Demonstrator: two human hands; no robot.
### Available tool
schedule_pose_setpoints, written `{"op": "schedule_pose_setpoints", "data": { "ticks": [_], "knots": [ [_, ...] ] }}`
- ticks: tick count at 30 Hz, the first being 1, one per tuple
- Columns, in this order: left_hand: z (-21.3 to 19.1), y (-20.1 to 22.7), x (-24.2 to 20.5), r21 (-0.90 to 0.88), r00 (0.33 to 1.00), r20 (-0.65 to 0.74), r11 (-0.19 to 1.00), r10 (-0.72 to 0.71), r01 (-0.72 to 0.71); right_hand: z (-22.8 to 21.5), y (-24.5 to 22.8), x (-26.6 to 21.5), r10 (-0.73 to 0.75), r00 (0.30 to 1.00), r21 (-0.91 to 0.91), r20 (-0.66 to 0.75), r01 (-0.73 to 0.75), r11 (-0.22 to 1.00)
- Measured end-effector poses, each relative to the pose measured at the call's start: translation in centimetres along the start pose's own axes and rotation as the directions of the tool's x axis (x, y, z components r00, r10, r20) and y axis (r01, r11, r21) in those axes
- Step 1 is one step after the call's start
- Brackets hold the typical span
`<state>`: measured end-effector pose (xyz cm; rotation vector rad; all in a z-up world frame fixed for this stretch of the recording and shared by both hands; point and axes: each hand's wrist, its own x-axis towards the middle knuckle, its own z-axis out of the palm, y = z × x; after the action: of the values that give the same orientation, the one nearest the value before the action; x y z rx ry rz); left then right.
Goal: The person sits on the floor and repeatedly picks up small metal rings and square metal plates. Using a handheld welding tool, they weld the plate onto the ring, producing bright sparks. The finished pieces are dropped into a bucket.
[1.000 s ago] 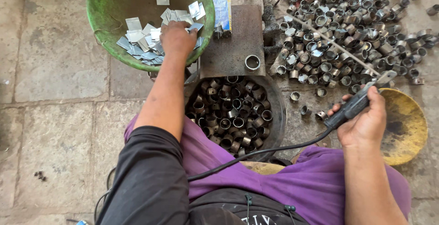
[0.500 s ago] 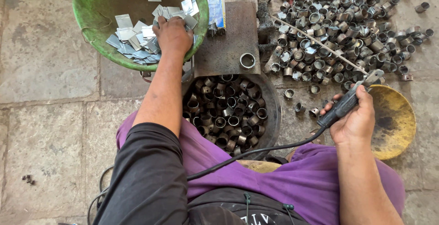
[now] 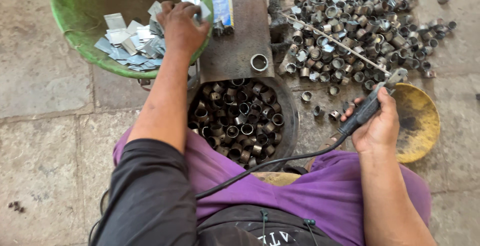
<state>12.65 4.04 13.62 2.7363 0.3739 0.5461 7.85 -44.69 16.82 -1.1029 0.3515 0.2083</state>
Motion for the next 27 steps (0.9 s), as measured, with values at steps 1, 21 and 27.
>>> {"op": "schedule_pose_setpoints", "data": {
  "ticks": [1,21,27],
  "knots": [
    [-0.1,0.6,-0.1,-0.055,0.999,0.012,0.997,0.049,-0.049,0.2,-0.2,-0.2,-0.019,1.0,0.001,0.014,0.019,1.0],
    [5.4,9.6,-8.7,-0.144,0.951,0.262,0.981,0.161,-0.127,0.4,-2.2,-4.1,-0.518,0.808,-0.44,0.279,0.587,0.679],
    [5.3,9.2,-9.0,-0.121,0.961,0.211,0.98,0.179,-0.156,1.1,-2.7,-5.2,-0.546,0.771,-0.538,0.328,0.628,0.562]
  ]
}}
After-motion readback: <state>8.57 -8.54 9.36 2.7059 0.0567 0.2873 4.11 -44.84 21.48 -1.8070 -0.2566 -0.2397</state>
